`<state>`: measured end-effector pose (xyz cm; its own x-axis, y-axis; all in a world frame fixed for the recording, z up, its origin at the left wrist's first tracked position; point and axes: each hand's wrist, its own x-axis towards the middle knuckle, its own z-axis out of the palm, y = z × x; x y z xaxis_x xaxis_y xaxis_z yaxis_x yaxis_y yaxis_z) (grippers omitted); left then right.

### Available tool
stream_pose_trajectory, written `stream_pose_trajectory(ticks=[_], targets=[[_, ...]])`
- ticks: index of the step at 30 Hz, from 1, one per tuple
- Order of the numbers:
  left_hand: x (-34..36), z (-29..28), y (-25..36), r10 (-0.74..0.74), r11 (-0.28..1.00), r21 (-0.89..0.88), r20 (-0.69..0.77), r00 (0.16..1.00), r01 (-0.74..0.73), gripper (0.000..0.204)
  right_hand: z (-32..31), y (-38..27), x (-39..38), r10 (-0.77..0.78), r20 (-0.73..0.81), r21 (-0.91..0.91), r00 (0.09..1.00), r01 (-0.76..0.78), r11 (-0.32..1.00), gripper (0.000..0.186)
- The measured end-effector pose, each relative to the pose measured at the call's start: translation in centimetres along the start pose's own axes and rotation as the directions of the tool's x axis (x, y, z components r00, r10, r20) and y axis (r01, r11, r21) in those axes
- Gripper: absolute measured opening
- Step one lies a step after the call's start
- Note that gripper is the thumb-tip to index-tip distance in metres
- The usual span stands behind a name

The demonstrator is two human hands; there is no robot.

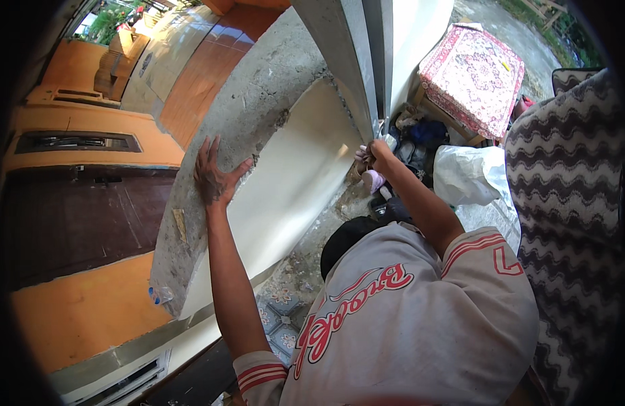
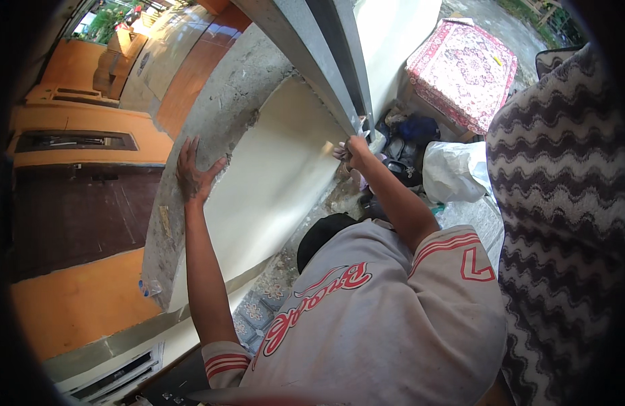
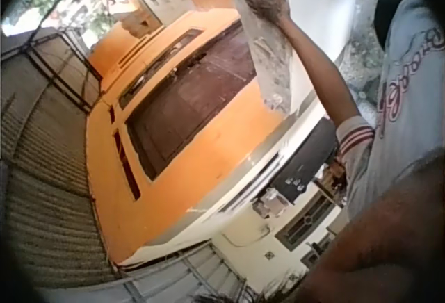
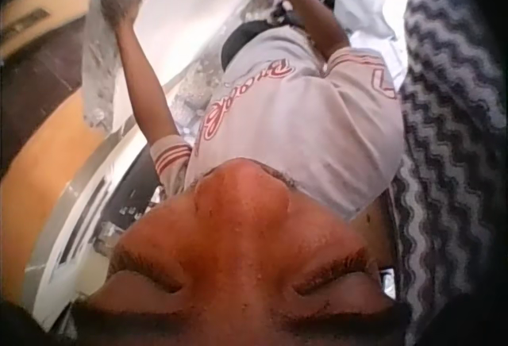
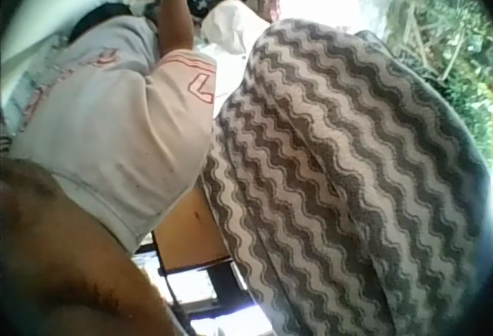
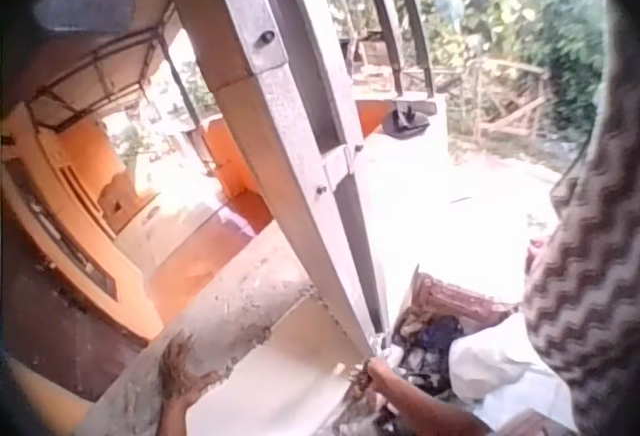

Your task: The person smooths and scrapes the edge of a concrete wall using a metal scraper and sandpaper.

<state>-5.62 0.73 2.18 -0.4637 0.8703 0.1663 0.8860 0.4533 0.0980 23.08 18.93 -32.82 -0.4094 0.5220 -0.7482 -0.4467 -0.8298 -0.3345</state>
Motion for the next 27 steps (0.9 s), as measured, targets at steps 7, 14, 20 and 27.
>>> stream_pose_trajectory(ticks=[7, 14, 20, 27], targets=[[-1.7, 0.1, -2.4, -0.032, 0.999, 0.005, -0.006, 0.999, 0.032, 0.103, 6.5, -1.1, -11.3, -0.138, -0.068, -0.07, 0.988, 0.133, 0.989, 0.02], [-0.5, 0.2, -1.4, 0.002, 1.0, 0.006, -0.017, 1.0, -0.001, 0.104, 6.8, -2.9, -8.1, -0.101, -0.071, -0.087, 0.992, 0.095, 0.992, 0.019], [-1.9, 0.7, -3.4, -0.019, 1.0, 0.001, -0.022, 1.0, 0.019, 0.103, 7.9, -1.5, -11.2, -0.176, -0.003, -0.29, 0.984, 0.167, 0.942, 0.02], [-1.2, 0.7, -2.4, -0.029, 0.999, 0.035, -0.012, 1.0, 0.029, 0.104, 7.5, -4.9, -9.1, 0.018, -0.039, -0.249, 0.999, -0.027, 0.968, 0.011]])
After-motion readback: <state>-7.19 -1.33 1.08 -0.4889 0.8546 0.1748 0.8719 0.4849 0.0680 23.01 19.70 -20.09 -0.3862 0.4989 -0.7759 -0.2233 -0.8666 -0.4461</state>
